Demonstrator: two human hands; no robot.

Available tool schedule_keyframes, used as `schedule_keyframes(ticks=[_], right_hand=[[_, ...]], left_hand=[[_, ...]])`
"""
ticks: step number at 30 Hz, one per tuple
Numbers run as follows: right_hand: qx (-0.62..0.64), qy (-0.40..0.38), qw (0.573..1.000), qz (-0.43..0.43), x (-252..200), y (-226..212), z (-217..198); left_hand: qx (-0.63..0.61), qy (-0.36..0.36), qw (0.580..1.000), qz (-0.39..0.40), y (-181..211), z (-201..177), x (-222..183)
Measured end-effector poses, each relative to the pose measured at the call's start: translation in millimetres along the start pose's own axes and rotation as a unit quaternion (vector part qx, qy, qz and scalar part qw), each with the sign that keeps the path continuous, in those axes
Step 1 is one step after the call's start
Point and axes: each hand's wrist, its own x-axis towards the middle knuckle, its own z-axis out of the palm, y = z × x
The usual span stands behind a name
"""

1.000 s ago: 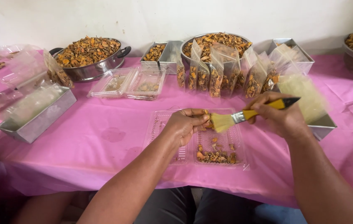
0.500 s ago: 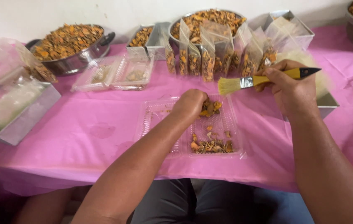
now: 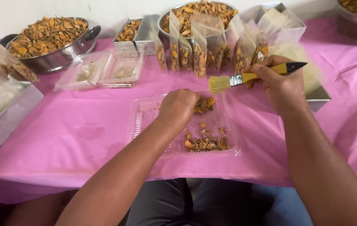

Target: Packing dried tea pieces into plastic containers by hand and arranging them with a brush

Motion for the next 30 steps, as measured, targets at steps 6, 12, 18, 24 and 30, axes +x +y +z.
schedule_keyframes(ticks=[6, 12, 18, 24, 30], right_hand=[[-0.105, -0.040, 0.993, 0.047, -2.5, -5.6, 3.1], [-0.198, -0.094, 0.974, -0.053, -4.2, 14.8, 1.9], [-0.242, -0.086, 0.966, -0.012, -4.0, 27.0, 12.8], [-0.253, -0.095, 0.963, -0.002, -4.8, 21.7, 13.0], [-0.280, -0.098, 0.955, 0.009, -3.5, 18.1, 14.1]], left_hand=[[-0.204, -0.071, 0.975, 0.055, 36.0, -21.9, -56.0], [-0.255, 0.066, 0.947, 0.181, 7.0, 69.0, -46.5], [-0.309, 0.031, 0.935, 0.170, 13.3, 53.4, -52.3], [-0.197, -0.017, 0.964, 0.180, 34.7, -0.9, -57.0], [-0.156, 0.001, 0.971, 0.183, 48.5, 14.4, -48.6]])
